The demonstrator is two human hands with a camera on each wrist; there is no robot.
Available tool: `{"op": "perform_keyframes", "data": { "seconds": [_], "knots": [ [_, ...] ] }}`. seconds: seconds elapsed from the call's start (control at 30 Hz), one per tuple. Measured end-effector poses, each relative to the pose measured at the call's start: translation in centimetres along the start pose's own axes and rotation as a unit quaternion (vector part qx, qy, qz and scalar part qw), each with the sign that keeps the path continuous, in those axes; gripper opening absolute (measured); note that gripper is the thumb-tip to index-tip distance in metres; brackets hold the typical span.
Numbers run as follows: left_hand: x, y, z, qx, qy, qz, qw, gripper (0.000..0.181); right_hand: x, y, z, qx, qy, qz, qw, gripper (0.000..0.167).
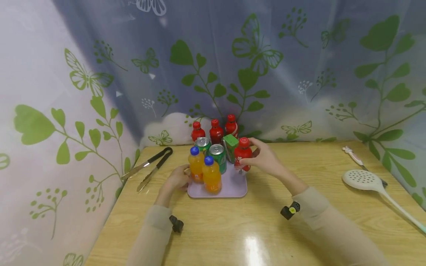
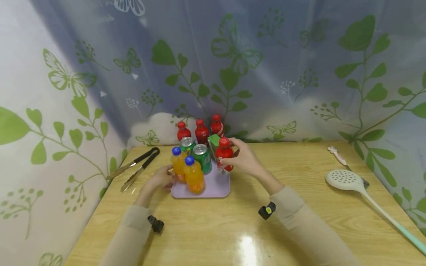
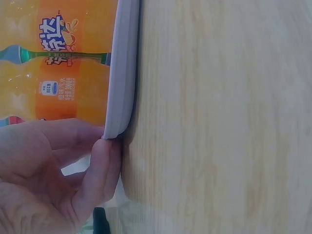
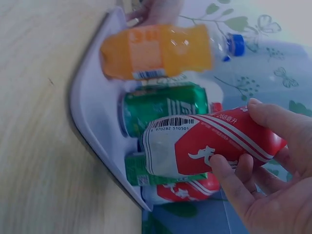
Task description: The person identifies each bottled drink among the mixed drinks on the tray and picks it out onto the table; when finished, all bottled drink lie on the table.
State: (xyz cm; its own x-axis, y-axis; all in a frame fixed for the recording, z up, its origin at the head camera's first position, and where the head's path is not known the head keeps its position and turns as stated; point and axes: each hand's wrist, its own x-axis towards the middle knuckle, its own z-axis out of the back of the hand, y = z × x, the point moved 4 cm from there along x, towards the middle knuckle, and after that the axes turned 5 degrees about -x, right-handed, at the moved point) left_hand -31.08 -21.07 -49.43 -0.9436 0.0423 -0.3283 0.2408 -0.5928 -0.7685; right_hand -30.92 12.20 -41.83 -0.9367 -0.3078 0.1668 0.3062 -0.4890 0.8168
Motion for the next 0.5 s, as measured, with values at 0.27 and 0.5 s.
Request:
{"op": "perform_keyframes", "data": {
  "seconds": [0.27,0.5],
  "knots": [
    [0.1,0.0,-0.1,-0.005,-0.002,0.010,0.9999,0.082,0.7,-0.6,2.5,0.018,-0.030,-0.006,0.9994,0.065],
    [0.1,0.2,-0.2,-0.015,-0.005,0.001,0.9999,0.084,1.3,-1.2,3.6,0.025,-0.045,-0.027,0.9983,0.068]
  ]
}}
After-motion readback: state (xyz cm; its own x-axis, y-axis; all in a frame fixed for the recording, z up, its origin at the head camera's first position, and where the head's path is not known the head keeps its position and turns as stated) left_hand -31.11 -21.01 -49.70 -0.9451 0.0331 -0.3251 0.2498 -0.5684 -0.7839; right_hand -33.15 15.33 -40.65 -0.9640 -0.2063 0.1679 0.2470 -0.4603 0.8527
